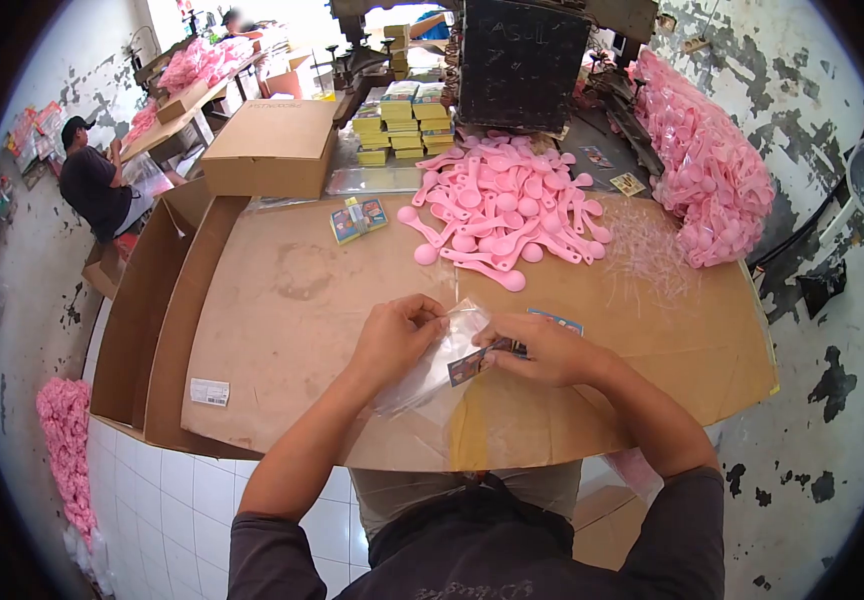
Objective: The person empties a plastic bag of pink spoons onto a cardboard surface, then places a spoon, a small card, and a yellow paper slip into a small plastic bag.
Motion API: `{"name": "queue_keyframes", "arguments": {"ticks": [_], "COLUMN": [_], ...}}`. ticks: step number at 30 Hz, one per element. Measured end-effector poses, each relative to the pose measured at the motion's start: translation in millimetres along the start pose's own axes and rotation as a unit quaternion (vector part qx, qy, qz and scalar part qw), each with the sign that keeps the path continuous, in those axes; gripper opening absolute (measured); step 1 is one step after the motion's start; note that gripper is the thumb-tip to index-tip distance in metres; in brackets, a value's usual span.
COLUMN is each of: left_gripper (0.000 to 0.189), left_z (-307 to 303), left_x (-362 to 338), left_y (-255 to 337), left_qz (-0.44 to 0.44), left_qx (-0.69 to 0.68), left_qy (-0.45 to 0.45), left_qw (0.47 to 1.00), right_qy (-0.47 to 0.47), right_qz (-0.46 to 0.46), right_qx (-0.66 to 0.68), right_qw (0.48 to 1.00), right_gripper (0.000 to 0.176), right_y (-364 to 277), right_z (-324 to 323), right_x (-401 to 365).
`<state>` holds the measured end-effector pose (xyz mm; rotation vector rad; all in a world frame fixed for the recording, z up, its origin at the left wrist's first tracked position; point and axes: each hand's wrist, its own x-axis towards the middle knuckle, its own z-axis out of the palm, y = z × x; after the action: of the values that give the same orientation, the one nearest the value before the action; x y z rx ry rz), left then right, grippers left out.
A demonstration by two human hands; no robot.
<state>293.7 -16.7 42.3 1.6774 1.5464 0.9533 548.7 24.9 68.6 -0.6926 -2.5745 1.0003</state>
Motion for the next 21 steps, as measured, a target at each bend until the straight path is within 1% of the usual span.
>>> {"name": "queue_keyframes", "arguments": {"ticks": [2,3,4,6,7,8,10,11,13,17,20,21], "left_gripper": [0.019,0.018,0.017,0.014,0.019,0.023,0.031,0.035,0.044,0.052,0.054,0.055], "left_z": [-4.1,-6.1,-6.9,-9.7,-22.0,-29.6,-39.4,-40.3,-39.2,-25.8,-23.7,-23.9], "left_x": [0.5,1.7,3.8,9.1,6.6,1.7,-5.3,-6.5,-8.2,-12.5,-16.1,-17.9], "left_y": [-1.1,-1.8,-5.7,-16.4,-3.6,7.2,22.4,25.0,27.6,30.0,34.7,37.6], "left_qz": [0.008,0.013,0.028,0.056,0.028,0.025,0.018,0.016,0.012,0.015,0.011,0.013], "left_qx": [0.007,0.009,-0.081,-0.257,-0.294,-0.329,-0.397,-0.396,-0.394,-0.384,-0.363,-0.349], "left_qy": [0.018,0.027,0.034,0.048,0.002,-0.014,-0.046,-0.058,-0.084,-0.072,-0.077,-0.079], "left_qw": [1.000,1.000,0.996,0.964,0.955,0.944,0.916,0.916,0.915,0.921,0.929,0.934], "right_qy": [0.019,0.019,0.020,0.032,0.045,0.057,0.131,0.167,0.216,0.288,0.248,0.228], "right_qz": [-0.019,-0.008,0.004,0.008,0.001,-0.007,0.055,0.087,0.069,0.017,-0.002,-0.039], "right_qx": [-0.012,-0.004,0.003,0.017,0.022,0.027,0.076,0.099,0.135,0.222,0.189,0.088], "right_qw": [1.000,1.000,1.000,0.999,0.999,0.998,0.987,0.977,0.964,0.931,0.950,0.969], "right_gripper": [0.022,0.022,0.023,0.024,0.025,0.026,0.027,0.027,0.029,0.030,0.032,0.032], "right_y": [10.8,9.1,6.1,5.5,8.0,9.7,4.0,0.3,-3.8,-29.9,-28.7,-27.9], "right_z": [5.5,5.3,4.6,3.2,0.7,-2.1,-13.4,-19.2,-27.4,-39.1,-41.7,-45.0], "right_x": [-2.9,-3.6,-4.3,-5.5,-4.9,-3.8,-0.9,0.4,3.6,8.4,8.6,9.4]}}
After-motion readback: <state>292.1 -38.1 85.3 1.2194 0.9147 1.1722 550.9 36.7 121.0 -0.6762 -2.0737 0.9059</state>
